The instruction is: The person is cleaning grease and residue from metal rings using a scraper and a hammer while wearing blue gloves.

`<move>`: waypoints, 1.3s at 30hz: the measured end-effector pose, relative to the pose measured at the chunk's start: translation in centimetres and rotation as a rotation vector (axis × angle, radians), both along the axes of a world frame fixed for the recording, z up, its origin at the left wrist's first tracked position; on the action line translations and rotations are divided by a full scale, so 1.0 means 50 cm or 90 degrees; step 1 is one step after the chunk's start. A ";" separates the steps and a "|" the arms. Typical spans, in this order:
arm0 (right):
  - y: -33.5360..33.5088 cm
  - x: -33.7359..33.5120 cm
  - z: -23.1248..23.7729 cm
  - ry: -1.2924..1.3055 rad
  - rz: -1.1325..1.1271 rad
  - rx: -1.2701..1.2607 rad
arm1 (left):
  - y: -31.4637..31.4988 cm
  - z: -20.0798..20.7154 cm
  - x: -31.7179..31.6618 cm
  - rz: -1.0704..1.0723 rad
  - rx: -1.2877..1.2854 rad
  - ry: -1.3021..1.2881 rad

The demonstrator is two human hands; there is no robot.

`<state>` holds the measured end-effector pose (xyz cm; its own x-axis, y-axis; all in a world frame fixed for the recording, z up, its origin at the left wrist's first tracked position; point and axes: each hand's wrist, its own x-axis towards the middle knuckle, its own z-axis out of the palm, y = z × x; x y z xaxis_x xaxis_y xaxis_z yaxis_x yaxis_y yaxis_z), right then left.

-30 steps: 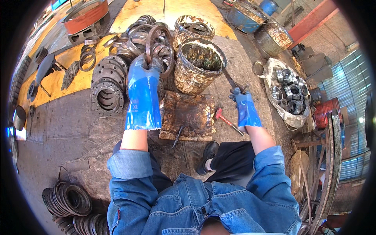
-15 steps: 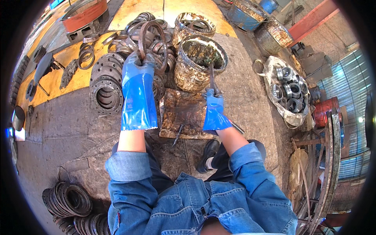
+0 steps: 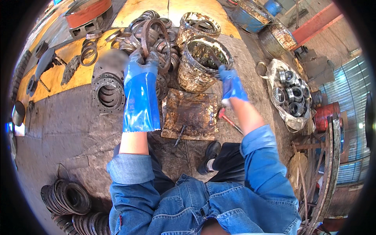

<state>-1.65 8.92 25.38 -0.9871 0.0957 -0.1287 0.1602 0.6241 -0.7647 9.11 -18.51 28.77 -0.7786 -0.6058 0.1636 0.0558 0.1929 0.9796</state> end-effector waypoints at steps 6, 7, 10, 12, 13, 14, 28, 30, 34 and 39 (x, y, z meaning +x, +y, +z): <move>0.182 -0.188 0.017 0.015 0.071 0.179 | 0.019 0.014 0.001 -0.007 -0.022 -0.030; 0.197 -0.210 0.022 0.009 0.082 0.190 | 0.019 0.013 0.000 0.008 -0.041 -0.033; 0.268 -0.317 -0.009 0.018 0.147 0.349 | 0.019 -0.007 -0.020 -0.020 0.013 -0.020; 0.204 -0.272 0.031 0.120 0.311 0.580 | 0.011 0.007 -0.003 -0.007 0.003 -0.022; 0.172 -0.247 0.069 0.188 0.409 0.727 | 0.012 0.014 0.001 -0.006 0.001 -0.019; 0.166 -0.234 0.090 0.256 0.500 0.877 | 0.017 0.013 -0.003 -0.009 0.004 -0.007; -0.011 -0.227 0.066 0.255 0.555 0.980 | 0.005 0.026 0.005 0.024 0.003 0.005; -0.079 -0.196 0.063 0.284 0.616 1.012 | -0.003 0.030 0.018 0.037 -0.006 -0.010; -0.065 -0.249 -0.092 0.027 0.224 0.429 | 0.018 0.037 0.006 0.003 0.020 0.007; -0.130 -0.113 -0.157 -0.158 -0.027 -0.255 | 0.003 0.045 0.031 0.048 -0.034 -0.021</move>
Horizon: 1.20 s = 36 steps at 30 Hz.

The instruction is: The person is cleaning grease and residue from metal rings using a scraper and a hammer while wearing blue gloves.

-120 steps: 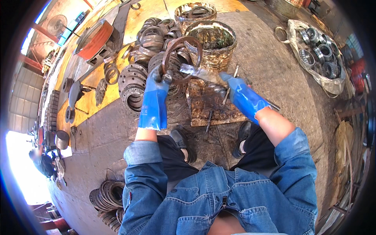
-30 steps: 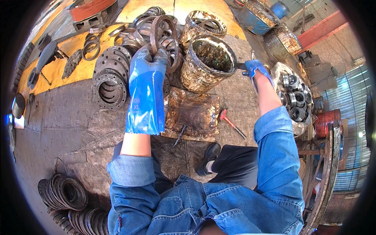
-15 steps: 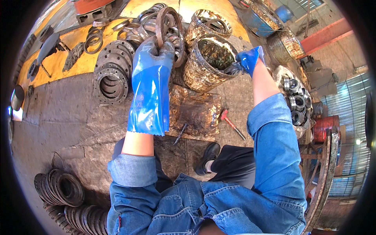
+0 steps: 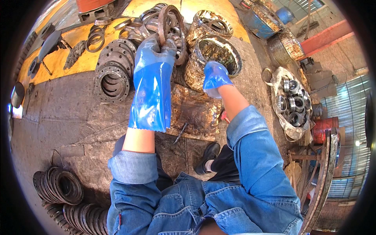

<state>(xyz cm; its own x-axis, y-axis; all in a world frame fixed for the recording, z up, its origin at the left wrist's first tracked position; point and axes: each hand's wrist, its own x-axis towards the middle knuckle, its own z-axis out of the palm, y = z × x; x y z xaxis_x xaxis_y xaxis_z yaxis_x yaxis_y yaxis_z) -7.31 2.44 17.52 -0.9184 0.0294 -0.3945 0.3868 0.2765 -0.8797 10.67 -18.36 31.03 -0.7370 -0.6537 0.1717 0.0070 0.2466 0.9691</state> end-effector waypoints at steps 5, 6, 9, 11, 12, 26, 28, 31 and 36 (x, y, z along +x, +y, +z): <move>0.150 -0.021 -0.055 0.351 0.362 0.382 | 0.016 0.008 -0.018 -0.051 0.010 0.002; 0.079 0.018 -0.002 0.264 0.416 0.615 | -0.001 -0.007 -0.014 -0.036 -0.003 -0.006; 0.064 0.131 0.119 0.182 0.460 0.799 | 0.003 -0.018 -0.016 -0.039 -0.051 -0.025; 0.108 0.152 0.129 0.213 0.459 0.805 | 0.026 0.020 0.006 -0.048 -0.090 -0.058; 0.121 0.165 0.138 0.255 0.456 0.793 | 0.029 0.032 0.012 -0.047 -0.096 -0.074; 0.207 0.298 0.218 -0.107 -0.083 -0.396 | 0.081 -0.071 -0.009 -0.269 -0.209 -0.092; 0.209 0.289 0.210 -0.183 -0.103 -0.467 | 0.087 -0.102 -0.031 -0.327 -0.169 -0.119; 0.208 0.263 0.176 -0.195 -0.155 -0.625 | 0.117 -0.099 -0.021 -0.292 -0.277 -0.096; 0.182 0.224 0.193 -0.183 -0.172 -0.626 | 0.117 -0.100 -0.033 -0.172 -0.372 -0.020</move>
